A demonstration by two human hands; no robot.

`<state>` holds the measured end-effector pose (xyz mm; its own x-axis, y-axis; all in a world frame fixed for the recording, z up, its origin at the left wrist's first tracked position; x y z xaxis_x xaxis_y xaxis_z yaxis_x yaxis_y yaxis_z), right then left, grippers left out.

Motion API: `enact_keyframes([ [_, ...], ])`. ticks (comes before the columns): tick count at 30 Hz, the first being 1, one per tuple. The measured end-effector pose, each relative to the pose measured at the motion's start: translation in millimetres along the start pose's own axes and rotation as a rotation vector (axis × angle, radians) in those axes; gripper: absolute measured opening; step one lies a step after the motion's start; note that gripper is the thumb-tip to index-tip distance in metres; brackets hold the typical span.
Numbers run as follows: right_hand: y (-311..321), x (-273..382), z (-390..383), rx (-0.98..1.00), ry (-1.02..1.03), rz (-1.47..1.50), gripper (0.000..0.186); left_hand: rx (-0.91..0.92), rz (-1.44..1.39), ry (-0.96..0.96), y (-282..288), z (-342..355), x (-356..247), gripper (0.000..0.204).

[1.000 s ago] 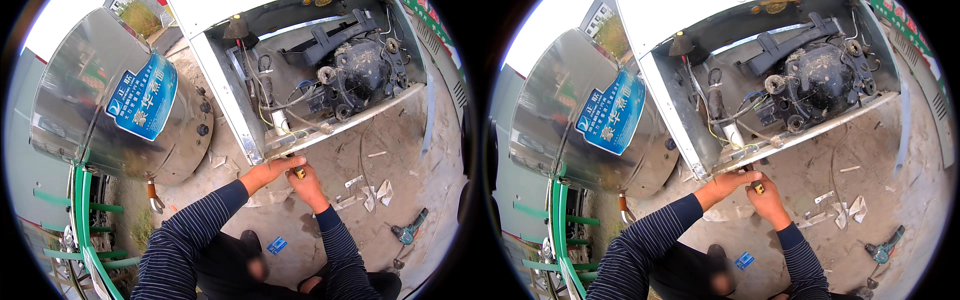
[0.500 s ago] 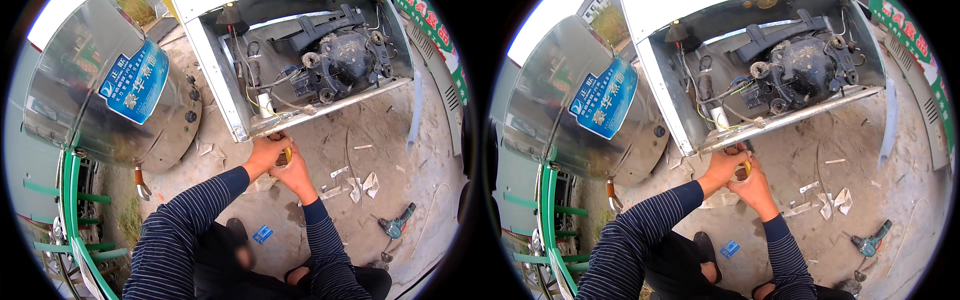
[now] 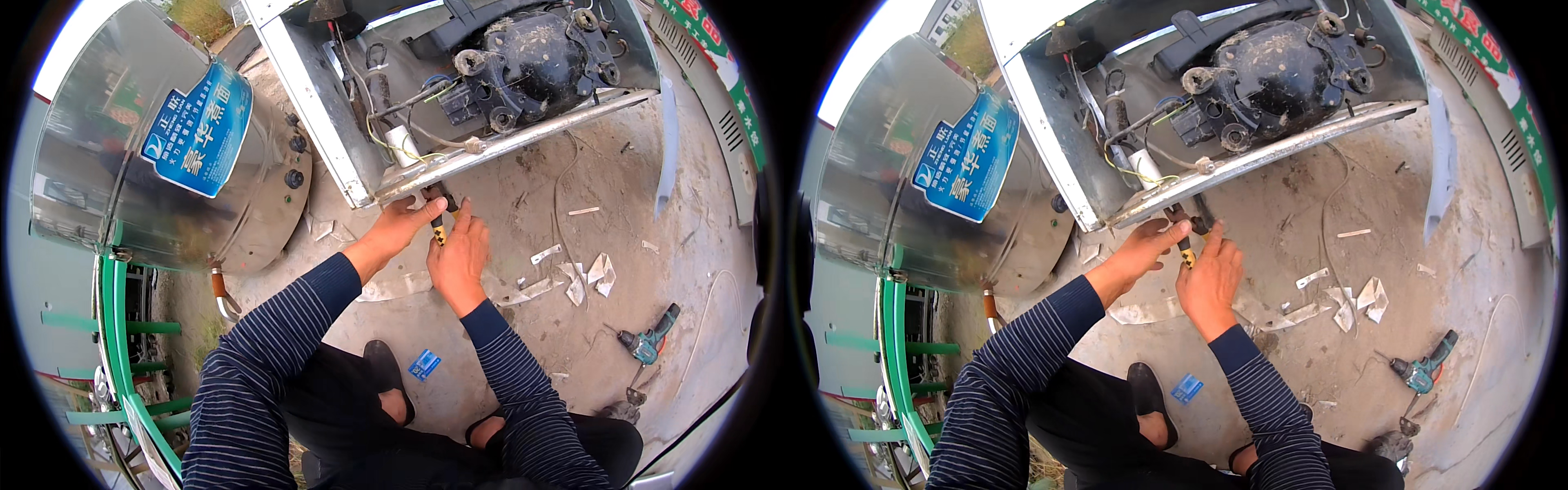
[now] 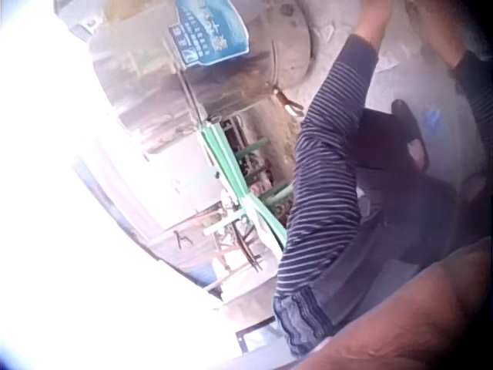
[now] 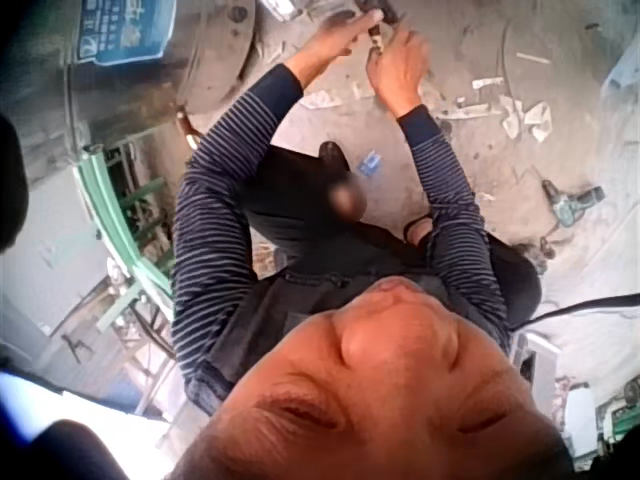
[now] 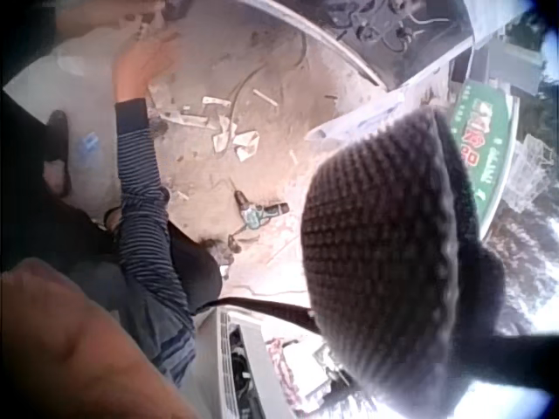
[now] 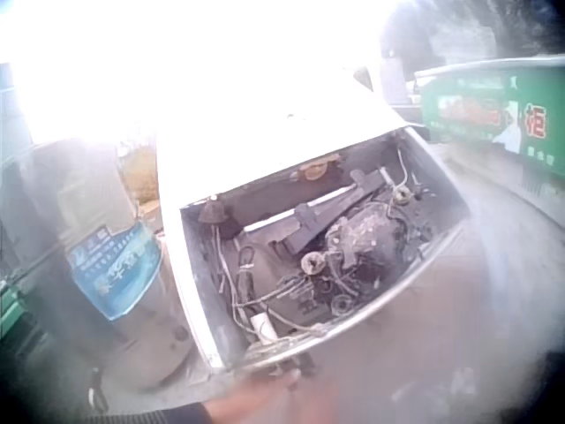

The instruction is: The person removes a compressor from a refrigerator, disconnects the power cord, and reinstalls the compressor into the appliance's back compartment. They use pliers and a screwdriver to manipulate the components and secure the unit.

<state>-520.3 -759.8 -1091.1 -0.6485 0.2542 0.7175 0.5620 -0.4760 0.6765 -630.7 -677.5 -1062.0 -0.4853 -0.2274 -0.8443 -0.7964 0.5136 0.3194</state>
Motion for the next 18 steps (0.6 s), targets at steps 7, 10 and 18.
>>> enact_keyframes([
  [7,-45.2,-56.5,-32.8,0.078,-0.057,-0.091,0.071,0.068,0.963,-0.43,-9.0,-106.2,-119.1,0.043],
  [10,-53.1,-44.6,-12.1,-0.065,-0.108,0.595,0.047,-0.114,0.769,-0.727,11.9,-146.6,-213.2,0.015],
  [18,-55.3,70.0,46.1,0.584,-0.802,1.976,0.024,0.142,1.646,-1.195,-2.6,-95.8,-239.3,0.01],
])
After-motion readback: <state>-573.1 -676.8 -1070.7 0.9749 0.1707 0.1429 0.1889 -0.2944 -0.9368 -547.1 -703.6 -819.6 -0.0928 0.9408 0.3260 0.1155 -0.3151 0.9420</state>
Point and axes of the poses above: each hand's wrist, its own z-axis towards the middle knuckle, its own y-axis out of the back of the hand, x = y × z, the point moved 8 cm from there along z, towards the middle knuckle, and after that the axes turned 6 degrees about -x, right-handed, at the moved point
